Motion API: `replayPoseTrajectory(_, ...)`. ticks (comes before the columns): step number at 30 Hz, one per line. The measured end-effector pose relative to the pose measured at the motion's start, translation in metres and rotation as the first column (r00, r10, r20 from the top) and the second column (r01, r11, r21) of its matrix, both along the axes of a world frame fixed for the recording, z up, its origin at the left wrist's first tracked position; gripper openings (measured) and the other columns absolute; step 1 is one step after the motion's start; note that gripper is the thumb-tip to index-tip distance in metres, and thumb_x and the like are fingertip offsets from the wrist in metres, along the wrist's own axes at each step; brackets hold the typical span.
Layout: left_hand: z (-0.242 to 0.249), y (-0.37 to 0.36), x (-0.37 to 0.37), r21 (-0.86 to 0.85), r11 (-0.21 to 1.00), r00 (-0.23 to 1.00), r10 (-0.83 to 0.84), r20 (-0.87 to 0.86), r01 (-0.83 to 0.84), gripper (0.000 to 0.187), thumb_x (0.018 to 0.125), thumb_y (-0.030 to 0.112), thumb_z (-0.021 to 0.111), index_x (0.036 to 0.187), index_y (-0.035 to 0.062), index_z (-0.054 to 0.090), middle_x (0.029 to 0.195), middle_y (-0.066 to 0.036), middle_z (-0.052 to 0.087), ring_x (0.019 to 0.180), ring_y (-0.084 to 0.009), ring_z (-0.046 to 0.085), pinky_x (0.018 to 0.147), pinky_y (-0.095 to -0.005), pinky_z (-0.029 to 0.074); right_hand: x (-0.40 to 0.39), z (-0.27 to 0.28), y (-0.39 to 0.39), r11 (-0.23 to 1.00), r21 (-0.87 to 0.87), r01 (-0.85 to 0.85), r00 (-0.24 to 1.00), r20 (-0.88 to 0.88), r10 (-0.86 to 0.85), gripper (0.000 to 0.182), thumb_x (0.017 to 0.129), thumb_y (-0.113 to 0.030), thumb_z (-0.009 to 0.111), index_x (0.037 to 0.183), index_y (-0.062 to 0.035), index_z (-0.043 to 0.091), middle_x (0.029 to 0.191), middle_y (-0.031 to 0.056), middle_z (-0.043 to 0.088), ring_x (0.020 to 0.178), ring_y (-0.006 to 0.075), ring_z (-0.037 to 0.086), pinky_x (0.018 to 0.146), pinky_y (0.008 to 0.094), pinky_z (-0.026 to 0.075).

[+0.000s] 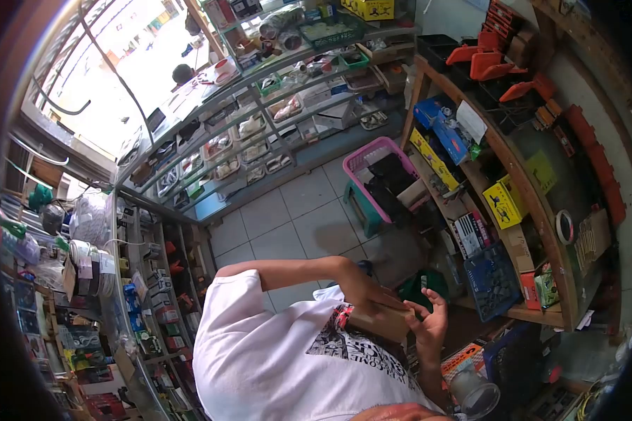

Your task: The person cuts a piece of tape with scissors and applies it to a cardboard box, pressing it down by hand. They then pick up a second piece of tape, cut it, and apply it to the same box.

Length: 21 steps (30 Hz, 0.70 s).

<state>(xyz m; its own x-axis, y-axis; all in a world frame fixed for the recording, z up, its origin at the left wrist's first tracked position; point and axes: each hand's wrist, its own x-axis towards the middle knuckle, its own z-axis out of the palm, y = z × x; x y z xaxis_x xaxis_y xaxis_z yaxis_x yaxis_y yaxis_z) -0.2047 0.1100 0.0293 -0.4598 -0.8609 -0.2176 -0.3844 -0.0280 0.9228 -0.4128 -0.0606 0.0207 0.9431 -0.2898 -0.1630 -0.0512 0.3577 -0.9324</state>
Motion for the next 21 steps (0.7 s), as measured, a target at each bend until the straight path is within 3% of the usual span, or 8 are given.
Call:
replayPoseTrajectory(4, -0.017, -0.002, -0.005, -0.075, 0.997, 0.996, 0.000, -0.090, -0.006, 0.064, 0.108, 0.040, 0.047, 0.160, 0.0040, 0.031, 0.160, -0.025, 0.037, 0.147, -0.0407, 0.036, 0.122, -0.0482, 0.029, -0.018, -0.029, -0.003, 0.990, 0.140, -0.024, 0.998, 0.066, 0.015, 0.068, 0.091, -0.017, 0.079, 0.144, -0.0027, 0.041, 0.145, 0.0159, 0.047, 0.124, 0.0292, 0.060, 0.104, 0.0401, 0.051)
replayPoseTrajectory(7, -0.015, 0.000, -0.009, -0.225, 0.970, 0.993, 0.077, -0.085, -0.095, 0.061, 0.106, 0.035, 0.052, 0.156, 0.0042, 0.039, 0.154, -0.024, 0.046, 0.143, -0.0391, 0.043, 0.119, -0.0472, 0.034, -0.027, -0.041, 0.000, 0.981, 0.193, 0.016, 0.997, 0.076, -0.031, 0.061, 0.094, -0.020, 0.075, 0.143, -0.0020, 0.043, 0.144, 0.0172, 0.047, 0.126, 0.0280, 0.057, 0.106, 0.0399, 0.048)
replayPoseTrajectory(11, 0.010, 0.005, -0.015, -0.201, 0.970, 0.990, 0.141, 0.008, -0.137, 0.057, 0.104, 0.032, 0.056, 0.154, 0.0086, 0.044, 0.148, -0.023, 0.052, 0.135, -0.0391, 0.050, 0.113, -0.0458, 0.041, -0.044, -0.072, 0.003, 0.966, 0.257, 0.000, 0.994, 0.109, -0.029, 0.051, 0.099, -0.014, 0.068, 0.141, -0.0011, 0.044, 0.145, 0.0157, 0.050, 0.131, 0.0263, 0.054, 0.112, 0.0412, 0.043)
replayPoseTrajectory(12, 0.011, 0.007, -0.017, -0.225, 0.964, 0.987, 0.156, 0.046, -0.142, 0.056, 0.103, 0.032, 0.056, 0.153, 0.0100, 0.045, 0.144, -0.023, 0.054, 0.132, -0.0395, 0.053, 0.110, -0.0460, 0.043, -0.042, -0.067, 0.007, 0.974, 0.226, 0.037, 0.995, 0.078, -0.056, 0.054, 0.096, -0.015, 0.071, 0.142, -0.0034, 0.044, 0.145, 0.0151, 0.047, 0.126, 0.0266, 0.059, 0.106, 0.0402, 0.049)
replayPoseTrajectory(13, 0.012, 0.009, -0.018, -0.247, 0.959, 0.984, 0.162, 0.077, -0.139, 0.055, 0.103, 0.033, 0.056, 0.153, 0.0114, 0.047, 0.140, -0.024, 0.057, 0.129, -0.0399, 0.055, 0.108, -0.0462, 0.045, -0.041, -0.061, 0.010, 0.973, 0.226, 0.034, 0.995, 0.084, -0.054, 0.051, 0.097, -0.013, 0.069, 0.141, -0.0032, 0.045, 0.145, 0.0155, 0.049, 0.126, 0.0269, 0.059, 0.108, 0.0398, 0.047)
replayPoseTrajectory(17, 0.035, 0.008, -0.015, -0.108, 0.991, 0.994, 0.087, 0.068, -0.079, 0.056, 0.103, 0.035, 0.056, 0.154, 0.0149, 0.045, 0.147, -0.019, 0.052, 0.130, -0.0407, 0.054, 0.109, -0.0487, 0.044, -0.038, -0.033, 0.020, 0.973, 0.224, 0.045, 0.994, 0.084, -0.065, 0.047, 0.099, -0.012, 0.067, 0.141, -0.0048, 0.047, 0.144, 0.0154, 0.052, 0.124, 0.0257, 0.062, 0.104, 0.0380, 0.049)
replayPoseTrajectory(21, 0.040, -0.003, -0.018, 0.093, 0.995, 0.996, -0.052, 0.076, 0.045, 0.067, 0.102, 0.039, 0.058, 0.160, 0.0173, 0.033, 0.149, -0.018, 0.049, 0.125, -0.0393, 0.057, 0.104, -0.0485, 0.048, -0.046, -0.007, 0.023, 0.960, 0.277, 0.033, 0.999, -0.010, -0.031, 0.045, 0.102, -0.012, 0.064, 0.142, -0.0040, 0.046, 0.143, 0.0144, 0.050, 0.127, 0.0261, 0.060, 0.104, 0.0370, 0.049)
